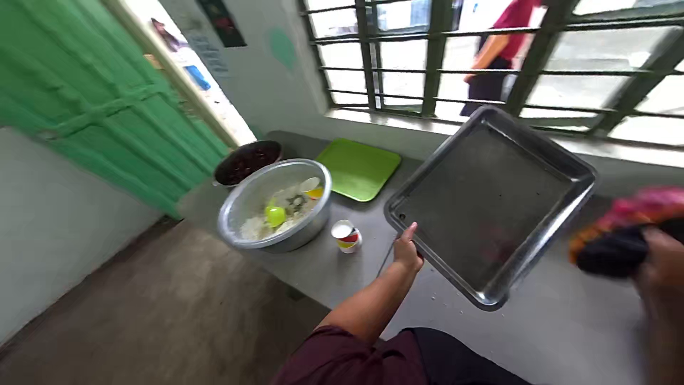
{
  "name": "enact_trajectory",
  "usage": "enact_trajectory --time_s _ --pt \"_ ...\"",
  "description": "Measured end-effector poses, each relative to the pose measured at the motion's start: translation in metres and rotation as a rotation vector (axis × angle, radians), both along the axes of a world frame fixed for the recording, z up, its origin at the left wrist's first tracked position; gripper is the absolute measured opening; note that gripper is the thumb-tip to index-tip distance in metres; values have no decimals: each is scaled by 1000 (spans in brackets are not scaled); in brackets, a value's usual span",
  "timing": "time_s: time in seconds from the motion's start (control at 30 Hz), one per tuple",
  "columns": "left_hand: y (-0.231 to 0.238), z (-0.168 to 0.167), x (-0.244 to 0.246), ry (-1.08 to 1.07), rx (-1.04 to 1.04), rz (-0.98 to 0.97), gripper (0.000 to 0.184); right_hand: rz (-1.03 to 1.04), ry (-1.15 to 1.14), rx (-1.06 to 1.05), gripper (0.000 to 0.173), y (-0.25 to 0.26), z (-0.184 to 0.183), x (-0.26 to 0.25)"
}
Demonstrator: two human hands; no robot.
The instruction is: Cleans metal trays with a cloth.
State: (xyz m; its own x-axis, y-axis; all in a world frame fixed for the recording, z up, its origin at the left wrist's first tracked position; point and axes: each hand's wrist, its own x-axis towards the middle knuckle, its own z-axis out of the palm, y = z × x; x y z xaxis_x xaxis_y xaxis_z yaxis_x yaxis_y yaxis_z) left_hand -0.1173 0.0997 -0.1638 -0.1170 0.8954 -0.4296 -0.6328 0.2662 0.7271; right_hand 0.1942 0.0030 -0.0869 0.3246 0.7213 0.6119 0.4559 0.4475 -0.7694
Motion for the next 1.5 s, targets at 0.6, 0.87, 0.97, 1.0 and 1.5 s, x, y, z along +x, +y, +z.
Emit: enact_trajectory --time_s 0.6,0.87,0.97,1.0,1.5 --pt "-60 8 48 -6 508 -640 47 1 -996 295 24 39 -92 -71" --pt "-75 17 44 -62 489 -701 46 -815 -407 -393 56 33 -35 70" --pt "-74 16 54 -48 488 -724 41 -735 -333 -282 54 29 -20 23" --pt "-70 16 59 -46 485 -710 40 -635 -407 -186 53 29 -26 -3" --pt "-61 22 40 -62 554 -669 38 -683 -654 -113 42 33 -44 50"
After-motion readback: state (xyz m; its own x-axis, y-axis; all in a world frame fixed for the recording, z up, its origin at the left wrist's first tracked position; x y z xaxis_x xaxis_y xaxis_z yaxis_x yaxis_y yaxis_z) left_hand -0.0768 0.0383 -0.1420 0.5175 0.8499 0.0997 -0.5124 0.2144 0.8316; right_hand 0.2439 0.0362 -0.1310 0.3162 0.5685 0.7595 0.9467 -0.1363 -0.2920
